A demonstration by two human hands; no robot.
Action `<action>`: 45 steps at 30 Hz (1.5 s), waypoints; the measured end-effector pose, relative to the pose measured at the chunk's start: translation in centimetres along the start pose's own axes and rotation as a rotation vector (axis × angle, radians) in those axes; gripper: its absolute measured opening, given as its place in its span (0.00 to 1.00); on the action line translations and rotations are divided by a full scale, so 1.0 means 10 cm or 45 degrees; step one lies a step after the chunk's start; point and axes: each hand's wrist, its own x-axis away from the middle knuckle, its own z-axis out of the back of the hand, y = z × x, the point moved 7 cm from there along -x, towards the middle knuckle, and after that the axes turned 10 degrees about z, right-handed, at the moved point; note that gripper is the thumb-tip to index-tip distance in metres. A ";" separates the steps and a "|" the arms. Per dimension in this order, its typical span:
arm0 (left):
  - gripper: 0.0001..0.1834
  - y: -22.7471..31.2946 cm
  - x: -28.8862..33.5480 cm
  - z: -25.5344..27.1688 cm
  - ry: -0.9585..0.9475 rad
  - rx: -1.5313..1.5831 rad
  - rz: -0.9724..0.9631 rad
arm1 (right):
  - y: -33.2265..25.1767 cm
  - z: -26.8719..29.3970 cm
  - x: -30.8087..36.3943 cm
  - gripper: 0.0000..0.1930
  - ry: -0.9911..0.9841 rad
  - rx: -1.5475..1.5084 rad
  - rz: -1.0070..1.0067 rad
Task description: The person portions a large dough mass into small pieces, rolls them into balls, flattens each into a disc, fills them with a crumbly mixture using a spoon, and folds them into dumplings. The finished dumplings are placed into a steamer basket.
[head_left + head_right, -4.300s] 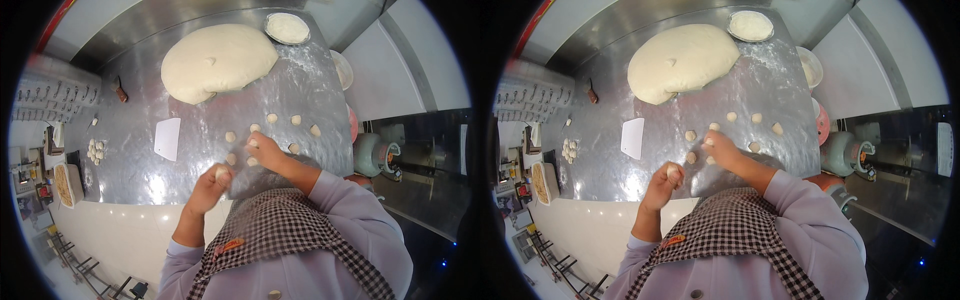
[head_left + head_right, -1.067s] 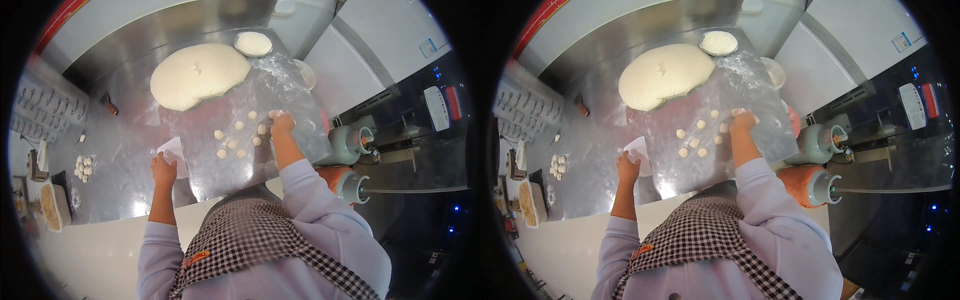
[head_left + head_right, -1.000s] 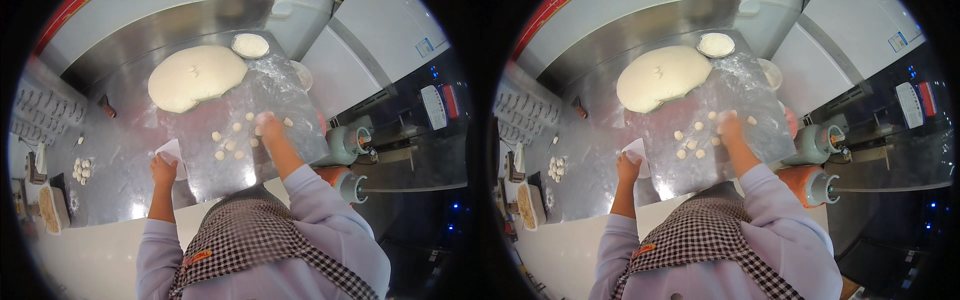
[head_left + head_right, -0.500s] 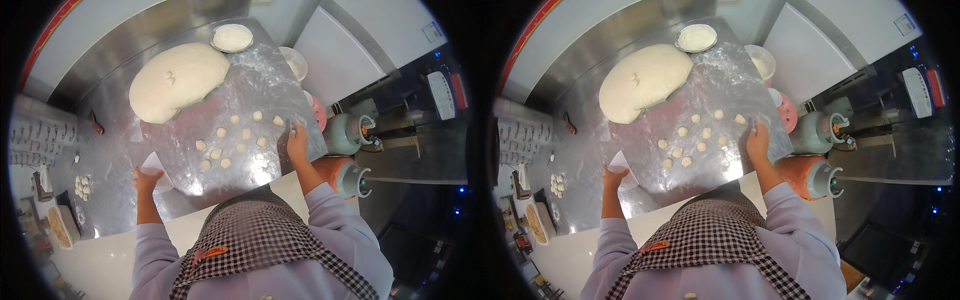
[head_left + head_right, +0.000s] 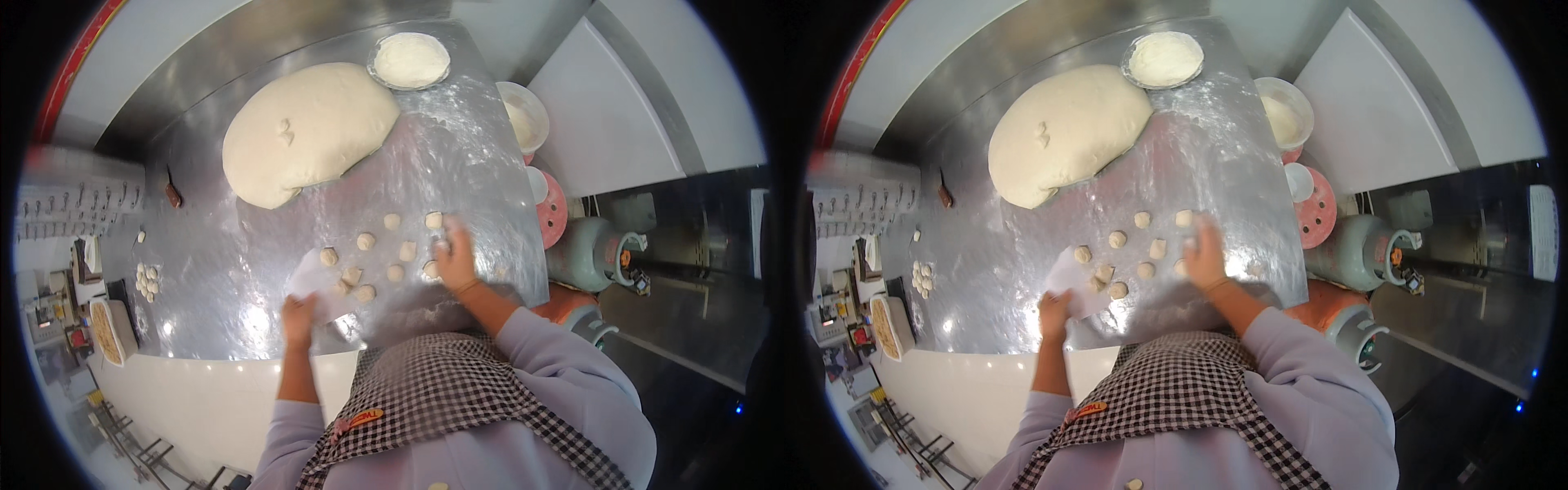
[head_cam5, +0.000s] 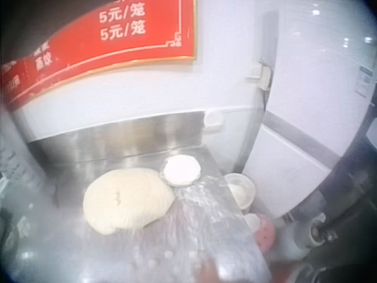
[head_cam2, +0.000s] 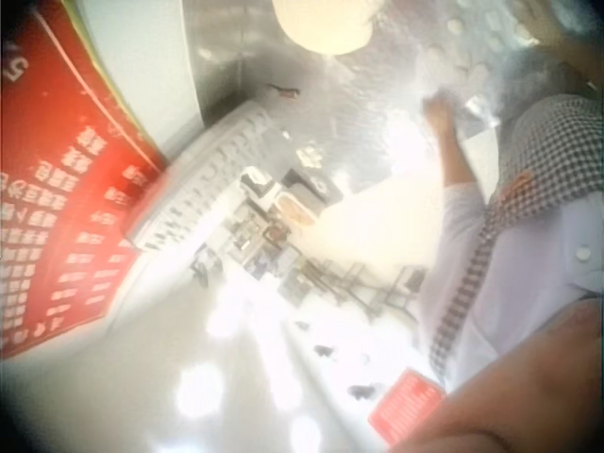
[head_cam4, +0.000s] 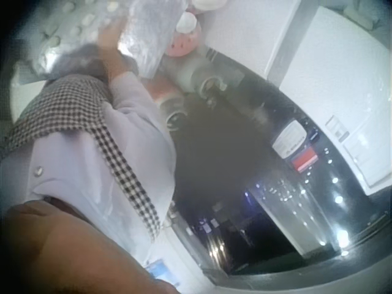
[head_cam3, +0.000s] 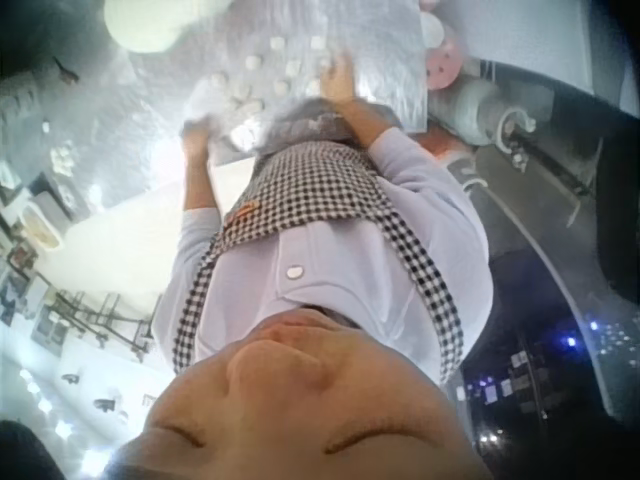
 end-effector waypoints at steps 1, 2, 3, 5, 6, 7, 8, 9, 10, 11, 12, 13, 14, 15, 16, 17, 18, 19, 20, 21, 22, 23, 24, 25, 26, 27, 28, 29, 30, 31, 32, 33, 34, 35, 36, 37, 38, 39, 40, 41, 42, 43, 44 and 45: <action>0.12 0.12 0.09 -0.37 -0.093 0.086 -0.123 | -0.15 -0.16 -0.03 0.28 -0.085 -0.109 0.186; 0.12 0.23 0.17 -0.65 -0.210 0.192 -0.207 | -0.28 -0.38 -0.03 0.28 -0.260 -0.212 0.307; 0.12 0.24 0.19 -0.55 -0.151 0.237 -0.126 | -0.22 -0.37 -0.08 0.28 -0.263 -0.331 0.235; 0.12 0.39 0.29 -0.71 -0.254 0.441 -0.112 | -0.22 -0.48 -0.12 0.28 -0.466 -0.422 0.189; 0.14 0.42 0.33 -0.67 -0.305 0.564 -0.043 | -0.22 -0.42 -0.17 0.29 -0.349 -0.368 0.159; 0.13 0.51 0.37 -0.75 -0.283 0.670 -0.078 | -0.25 -0.30 -0.23 0.29 -0.226 -0.247 0.171; 0.13 0.52 0.40 -0.60 -0.114 0.759 -0.051 | -0.27 -0.11 -0.29 0.30 -0.099 -0.126 0.173; 0.13 0.60 0.44 -0.74 -0.162 0.545 -0.091 | -0.36 -0.17 -0.30 0.29 -0.112 -0.240 0.105; 0.13 0.63 0.46 -0.76 -0.121 0.343 -0.082 | -0.56 -0.19 -0.32 0.29 -0.285 -0.186 0.310; 0.14 0.74 0.49 -0.87 -0.207 0.084 -0.202 | -0.77 -0.23 -0.32 0.29 -0.405 -0.132 0.508; 0.16 0.83 0.54 -0.99 -0.328 0.183 -0.310 | -0.95 -0.30 -0.29 0.28 -0.584 -0.059 0.723; 0.15 0.81 0.51 -0.93 -0.300 0.225 -0.227 | -0.97 -0.21 -0.33 0.30 -0.670 -0.069 0.773; 0.14 0.83 0.51 -1.00 -0.400 0.308 -0.196 | -0.90 -0.13 -0.44 0.31 -0.586 -0.136 0.597; 0.13 0.79 0.45 -0.91 -0.331 0.399 -0.106 | -0.77 0.01 -0.55 0.32 -0.550 -0.190 0.439; 0.12 0.74 0.40 -0.86 -0.261 0.500 -0.007 | -0.71 0.09 -0.63 0.33 -0.415 -0.246 0.393; 0.11 0.80 0.38 -0.85 -0.250 0.707 -0.077 | -0.58 0.09 -0.67 0.33 -0.444 -0.175 0.271; 0.11 0.84 0.38 -0.90 -0.275 0.511 -0.127 | -0.49 0.13 -0.69 0.33 -0.341 -0.129 0.237; 0.12 0.88 0.38 -0.99 -0.250 0.317 -0.169 | -0.43 0.18 -0.69 0.33 -0.145 -0.136 0.192; 0.12 0.90 0.39 -0.98 -0.119 0.135 -0.198 | -0.44 0.05 -0.62 0.32 -0.287 -0.051 0.302; 0.14 1.00 0.44 -1.10 -0.119 -0.249 -0.412 | -0.47 -0.08 -0.54 0.31 -0.373 0.005 0.416; 0.14 1.07 0.52 -1.21 -0.416 0.084 -0.520 | -0.48 -0.20 -0.44 0.31 -0.510 0.084 0.542; 0.13 0.99 0.47 -1.18 -0.397 0.156 -0.380 | -0.47 -0.25 -0.34 0.31 -0.599 0.134 0.672; 0.11 0.97 0.47 -1.21 -0.537 0.293 -0.316 | -0.37 -0.22 -0.34 0.32 -0.519 0.092 0.569; 0.11 0.89 0.38 -1.10 -0.415 0.326 -0.183 | -0.22 -0.10 -0.38 0.32 -0.438 0.052 0.480; 0.10 0.80 0.28 -0.96 -0.292 0.388 -0.035 | -0.08 -0.01 -0.45 0.32 -0.356 0.005 0.394; 0.11 0.79 0.19 -0.77 -0.163 0.565 -0.038 | 0.10 0.20 -0.54 0.31 -0.044 0.212 0.213; 0.11 0.81 0.08 -0.65 -0.056 0.535 -0.053 | 0.14 0.16 -0.63 0.31 -0.115 0.255 0.258; 0.11 0.89 -0.01 -0.70 -0.137 0.536 -0.129 | 0.17 0.12 -0.73 0.31 -0.129 0.274 0.301; 0.10 0.96 -0.12 -0.67 -0.128 0.509 -0.166 | 0.16 0.02 -0.85 0.30 -0.120 0.285 0.345; 0.11 1.08 -0.21 -0.84 -0.143 0.387 -0.232 | 0.13 -0.22 -0.97 0.31 -0.123 0.182 0.272; 0.12 1.22 -0.28 -1.05 -0.097 0.282 -0.313 | 0.06 -0.40 -1.05 0.31 -0.062 0.082 0.232; 0.14 1.33 -0.30 -1.22 -0.081 0.054 -0.392 | 0.00 -0.60 -1.10 0.32 -0.252 0.001 0.240; 0.15 1.49 -0.25 -1.34 -0.137 -0.095 -0.616 | -0.08 -0.72 -1.13 0.32 -0.345 -0.088 0.280; 0.15 1.49 -0.29 -1.37 -0.187 -0.081 -0.535 | -0.21 -0.74 -1.12 0.32 -0.434 -0.210 0.431; 0.16 1.54 -0.24 -1.39 -0.311 -0.011 -0.572 | -0.19 -0.73 -1.10 0.32 -0.487 -0.246 0.328; 0.16 1.60 -0.18 -1.38 -0.458 0.094 -0.664 | -0.22 -0.66 -1.03 0.32 -0.532 -0.318 0.328; 0.15 1.47 -0.17 -1.14 -0.565 0.327 -0.444 | -0.22 -0.45 -0.95 0.32 -0.598 -0.366 0.399; 0.13 1.44 -0.20 -0.82 -0.509 0.321 -0.412 | -0.03 -0.23 -0.90 0.31 -0.525 -0.340 0.143; 0.14 1.33 -0.23 -0.57 -0.208 0.226 -0.299 | 0.08 -0.10 -0.80 0.29 -0.371 -0.311 -0.097; 0.14 1.27 -0.22 -0.56 -0.189 0.179 -0.223 | -0.02 -0.09 -0.69 0.30 -0.400 -0.125 0.055; 0.15 1.16 -0.21 -0.46 -0.020 0.155 -0.126 | -0.12 -0.06 -0.59 0.30 -0.333 0.038 0.148; 0.16 1.20 -0.17 -0.62 -0.068 -0.030 -0.240 | -0.18 -0.10 -0.51 0.31 -0.256 0.203 0.144; 0.17 1.16 -0.15 -0.81 -0.060 -0.230 -0.239 | -0.39 -0.24 -0.42 0.31 -0.290 0.166 0.373; 0.21 1.25 -0.04 -1.06 -0.106 -0.287 -0.511 | -0.52 -0.36 -0.36 0.31 -0.332 0.119 0.485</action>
